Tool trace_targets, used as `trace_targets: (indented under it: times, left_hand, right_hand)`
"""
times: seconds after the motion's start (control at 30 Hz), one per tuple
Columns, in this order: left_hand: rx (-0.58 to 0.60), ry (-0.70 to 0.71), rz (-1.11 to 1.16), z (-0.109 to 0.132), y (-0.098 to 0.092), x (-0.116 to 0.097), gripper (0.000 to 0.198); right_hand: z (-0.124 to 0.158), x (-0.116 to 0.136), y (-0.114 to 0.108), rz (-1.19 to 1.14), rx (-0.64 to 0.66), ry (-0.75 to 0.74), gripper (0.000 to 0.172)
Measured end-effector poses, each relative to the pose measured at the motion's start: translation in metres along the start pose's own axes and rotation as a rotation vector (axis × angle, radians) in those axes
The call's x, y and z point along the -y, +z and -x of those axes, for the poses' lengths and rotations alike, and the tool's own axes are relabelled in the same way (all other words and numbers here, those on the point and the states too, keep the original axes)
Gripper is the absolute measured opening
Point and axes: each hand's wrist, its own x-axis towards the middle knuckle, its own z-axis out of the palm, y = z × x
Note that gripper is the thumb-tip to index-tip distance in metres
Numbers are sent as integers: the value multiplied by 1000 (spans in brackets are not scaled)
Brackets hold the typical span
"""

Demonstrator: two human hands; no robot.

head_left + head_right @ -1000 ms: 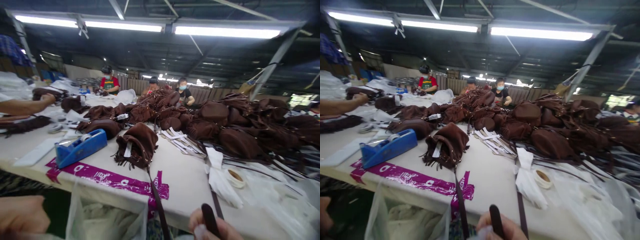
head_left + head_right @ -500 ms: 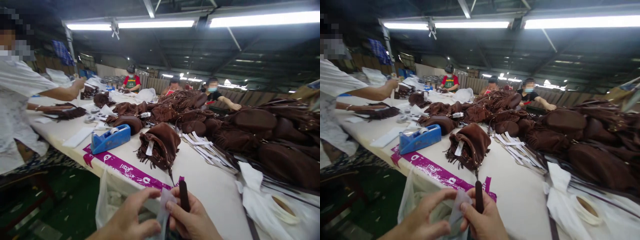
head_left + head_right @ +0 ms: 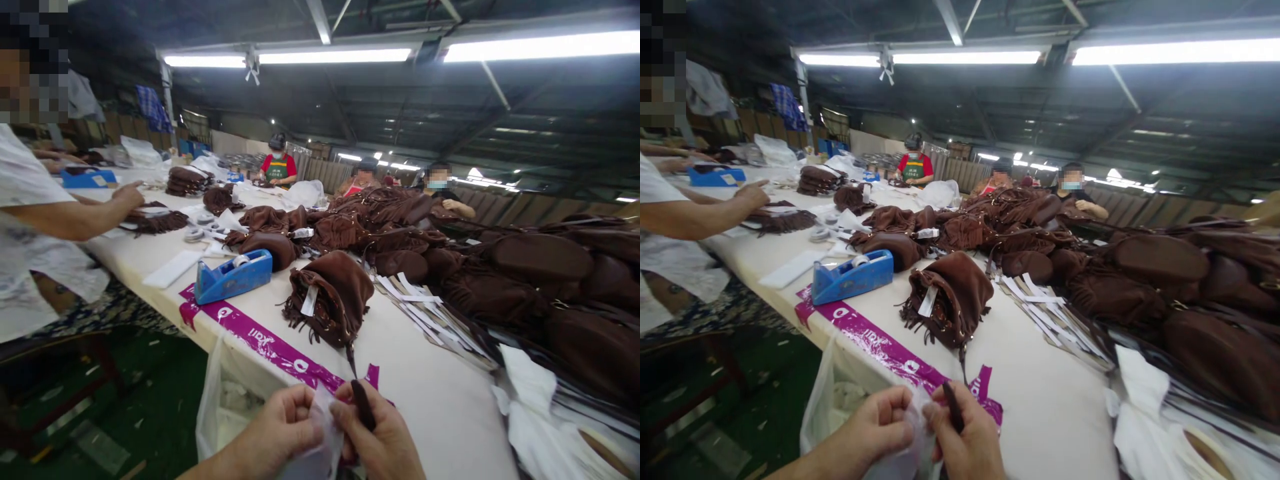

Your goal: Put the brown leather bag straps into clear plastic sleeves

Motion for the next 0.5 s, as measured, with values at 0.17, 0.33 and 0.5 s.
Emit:
trace_targets:
  times: [0.17, 0.33, 0.5]
  left_hand:
    - [-100, 48, -16, 2, 6, -8, 23]
    - [-31, 69, -84, 0, 2, -8, 19]
    - [-2, 98, -188, 6, -4, -9, 13]
  right_hand:
    - [0, 7, 1, -42, 5, 15, 42]
    - [0, 1, -4, 20, 69, -58, 59]
    - [-6, -8, -6, 49, 148, -45, 35]
